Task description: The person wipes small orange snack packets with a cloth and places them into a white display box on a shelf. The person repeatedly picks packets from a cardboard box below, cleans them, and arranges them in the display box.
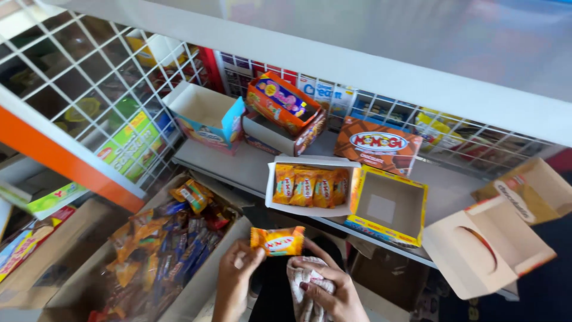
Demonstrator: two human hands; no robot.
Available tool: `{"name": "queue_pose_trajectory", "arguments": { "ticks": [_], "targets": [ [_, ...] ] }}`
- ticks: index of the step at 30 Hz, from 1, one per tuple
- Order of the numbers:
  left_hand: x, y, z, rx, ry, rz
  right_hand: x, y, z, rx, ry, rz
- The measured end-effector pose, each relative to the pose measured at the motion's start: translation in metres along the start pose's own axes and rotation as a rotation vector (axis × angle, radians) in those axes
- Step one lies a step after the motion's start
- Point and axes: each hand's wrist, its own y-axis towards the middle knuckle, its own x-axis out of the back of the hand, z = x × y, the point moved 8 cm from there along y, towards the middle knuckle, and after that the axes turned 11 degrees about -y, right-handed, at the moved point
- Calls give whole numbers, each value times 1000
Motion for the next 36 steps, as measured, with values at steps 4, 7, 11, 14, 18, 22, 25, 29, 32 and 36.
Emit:
{"name": "queue_pose_trajectory", "arguments": {
  "ticks": [4, 7, 11, 14, 18, 22, 25, 29, 32, 36],
  "targets": [
    [-30, -12, 3, 80, 61, 155, 14, -4, 5, -154, 172, -49],
    [-39, -15, 13, 198, -21, 275, 28, -16, 1, -176, 243, -60],
    [-75, -33, 10, 514, -31, 407, 44, -30, -2, -213, 370, -42],
    [-71, -30, 22, 374, 24, 550, 57, -27, 8, -204, 211, 3],
    [-133, -50, -14, 240, 13, 664, 58, -23, 20, -204, 241, 33],
    [-146, -65, 1, 326, -151, 796, 68, -6, 49, -96, 36, 105],
    [-152, -68, 0, 307, -156, 697, 87, -4, 65, -18, -126, -106],
    [-164, -69, 1, 181, -154, 541, 94, 1, 85, -3, -406, -575],
    [-141, -61, 34, 89, -186, 461, 36, 5, 84, 164, -591, -522],
    [-109, -52, 55, 182, -350, 227, 10, -16, 55, 291, -633, -579]
  ]
}}
